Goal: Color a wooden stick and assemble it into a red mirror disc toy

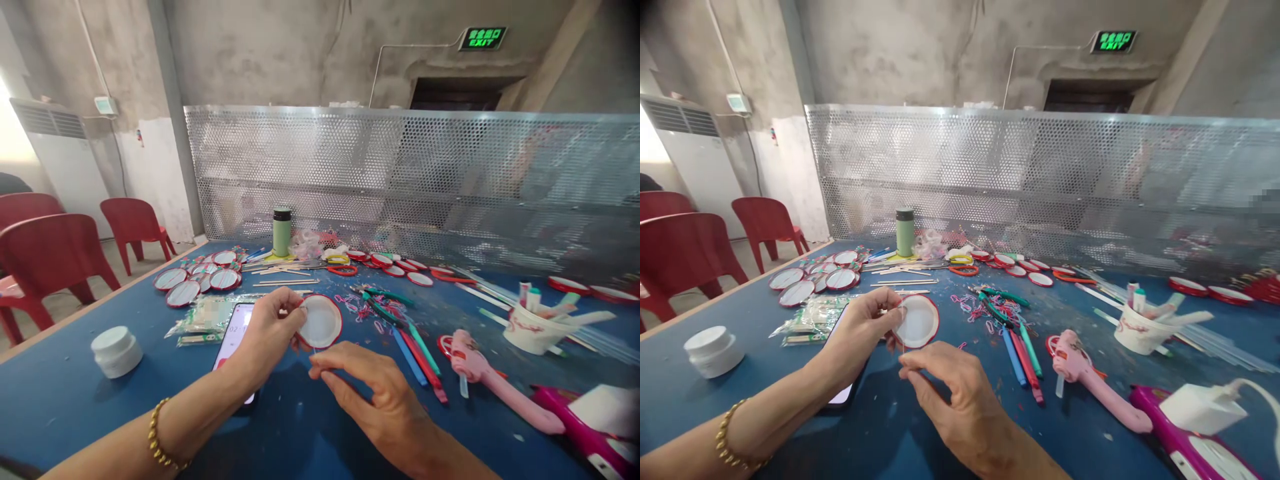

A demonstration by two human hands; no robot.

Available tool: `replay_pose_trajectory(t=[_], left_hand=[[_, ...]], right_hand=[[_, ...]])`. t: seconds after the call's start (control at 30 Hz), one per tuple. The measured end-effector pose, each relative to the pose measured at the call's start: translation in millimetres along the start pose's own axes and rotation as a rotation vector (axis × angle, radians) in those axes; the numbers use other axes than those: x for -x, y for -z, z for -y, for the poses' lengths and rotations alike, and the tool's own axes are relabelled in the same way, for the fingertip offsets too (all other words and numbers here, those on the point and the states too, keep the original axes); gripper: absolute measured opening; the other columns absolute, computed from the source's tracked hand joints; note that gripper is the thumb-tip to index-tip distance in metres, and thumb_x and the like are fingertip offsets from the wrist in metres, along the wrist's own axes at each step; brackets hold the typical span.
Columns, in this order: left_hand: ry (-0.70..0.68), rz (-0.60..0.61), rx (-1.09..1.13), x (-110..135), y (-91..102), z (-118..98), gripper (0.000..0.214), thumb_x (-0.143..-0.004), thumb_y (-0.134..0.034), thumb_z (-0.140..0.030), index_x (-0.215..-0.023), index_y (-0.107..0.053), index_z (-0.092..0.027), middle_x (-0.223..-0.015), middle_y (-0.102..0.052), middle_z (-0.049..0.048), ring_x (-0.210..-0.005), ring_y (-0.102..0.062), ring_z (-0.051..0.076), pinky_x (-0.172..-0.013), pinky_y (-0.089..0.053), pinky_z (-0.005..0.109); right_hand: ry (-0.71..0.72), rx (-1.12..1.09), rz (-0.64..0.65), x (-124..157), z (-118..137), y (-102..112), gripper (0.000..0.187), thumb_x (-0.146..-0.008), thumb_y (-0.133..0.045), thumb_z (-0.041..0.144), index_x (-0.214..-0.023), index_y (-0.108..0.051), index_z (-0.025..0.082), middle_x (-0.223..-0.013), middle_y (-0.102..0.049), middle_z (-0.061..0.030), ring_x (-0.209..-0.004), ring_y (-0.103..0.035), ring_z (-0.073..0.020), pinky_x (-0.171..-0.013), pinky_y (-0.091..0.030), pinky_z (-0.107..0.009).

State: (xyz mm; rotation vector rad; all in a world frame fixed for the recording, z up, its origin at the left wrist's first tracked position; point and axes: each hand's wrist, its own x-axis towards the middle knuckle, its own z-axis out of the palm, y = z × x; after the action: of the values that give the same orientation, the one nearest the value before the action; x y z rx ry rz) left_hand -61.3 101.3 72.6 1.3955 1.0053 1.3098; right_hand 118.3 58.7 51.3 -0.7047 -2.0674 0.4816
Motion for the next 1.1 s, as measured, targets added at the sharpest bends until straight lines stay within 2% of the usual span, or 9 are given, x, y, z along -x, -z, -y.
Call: replay_pose_trajectory(t=[0.1,0.17,0.3,0.4,0.53,0.7,0.9,1.1], left_hand=[[-0.008,-0.001,-0.009,-1,2.5,-3,0.018,-0.073,-0.064,-0.033,-0.074,-0.056,-0.018,-0.055,-0.057,-0.0048,-0.045,-0.060,0.013,-0.043,-0.044,0.023],[-0.012,-0.008,-0.018,-2,4.5,-5,0.019,-0.073,-0.065,-0.035,-0.075,-0.057,-0.018,-0.055,-0.058,-0.0043,-0.044,-0.060,0.013,-0.042,-0.044,0.022],[-0.006,-0.033,-0.016,-3,7.6,-5,0.020,-0.073,-0.067,-0.035,-0.075,-0.056,-0.018,-0.054,-0.058,-0.0042,-0.044,-0.058,0.013,-0.043,-0.046,0.023],[0.005,-0.044,0.005,-5,8.7,-6,0.020,-0.073,-0.067,-0.034,-0.076,-0.056,-0.018,-0.054,-0.056,-0.0051,-0.044,-0.058,0.013,-0.042,-0.046,0.023],[0.009,-0.022,0.012,-3,6.9,-9,0.020,-0.073,-0.066,-0.034,-0.075,-0.055,-0.018,-0.055,-0.057,-0.0046,-0.046,-0.060,0.014,-0.044,-0.047,0.024],[0.002,0.022,-0.022,2,1.6,-4,0.017,-0.075,-0.063,-0.034,-0.076,-0.055,-0.018,-0.058,-0.056,-0.0043,-0.047,-0.057,0.013,-0.046,-0.048,0.025],[-0.063,0.007,-0.172,2,2.2,3,0.014,-0.076,-0.061,-0.030,-0.074,-0.060,-0.017,-0.064,-0.057,-0.0018,-0.058,-0.052,0.011,-0.054,-0.044,0.023],[-0.045,0.066,-0.174,9,-0.3,-1,0.013,-0.080,-0.057,-0.029,-0.076,-0.060,-0.017,-0.060,-0.056,-0.0032,-0.054,-0.053,0.011,-0.052,-0.040,0.023]], right_hand=[[-0.276,-0.133,0.005,-2,-3,0,0.015,-0.095,-0.061,0.025,-0.100,-0.075,0.025,-0.098,-0.079,-0.0001,-0.094,-0.072,-0.0164,-0.092,-0.053,-0.028],[-0.400,-0.248,-0.015,-3,-3,-1,0.017,-0.094,-0.062,0.032,-0.099,-0.076,0.024,-0.101,-0.079,-0.0015,-0.099,-0.071,-0.0191,-0.095,-0.051,-0.032],[-0.556,-0.476,-0.062,-2,0,-5,0.026,-0.091,-0.066,0.041,-0.108,-0.070,0.022,-0.108,-0.078,-0.0060,-0.105,-0.069,-0.0211,-0.095,-0.050,-0.035],[-0.649,-0.581,-0.122,1,3,-9,0.027,-0.090,-0.068,0.044,-0.104,-0.060,0.023,-0.110,-0.078,-0.0079,-0.109,-0.068,-0.0221,-0.094,-0.048,-0.036],[-0.686,-0.693,-0.141,1,0,-12,0.030,-0.088,-0.072,0.040,-0.107,-0.058,0.021,-0.106,-0.079,-0.0095,-0.110,-0.068,-0.0239,-0.101,-0.043,-0.040],[-0.644,-0.799,-0.127,-4,-2,-14,0.036,-0.084,-0.073,0.033,-0.114,-0.060,0.018,-0.104,-0.079,-0.0102,-0.107,-0.070,-0.0246,-0.105,-0.042,-0.042],[-0.684,-0.774,-0.163,-3,1,-15,0.035,-0.081,-0.070,0.027,-0.113,-0.061,0.018,-0.103,-0.077,-0.0083,-0.101,-0.071,-0.0247,-0.101,-0.044,-0.042],[-0.676,-0.755,-0.137,-5,2,-14,0.040,-0.075,-0.064,0.017,-0.115,-0.062,0.020,-0.099,-0.075,-0.0030,-0.095,-0.069,-0.0216,-0.090,-0.046,-0.035]])
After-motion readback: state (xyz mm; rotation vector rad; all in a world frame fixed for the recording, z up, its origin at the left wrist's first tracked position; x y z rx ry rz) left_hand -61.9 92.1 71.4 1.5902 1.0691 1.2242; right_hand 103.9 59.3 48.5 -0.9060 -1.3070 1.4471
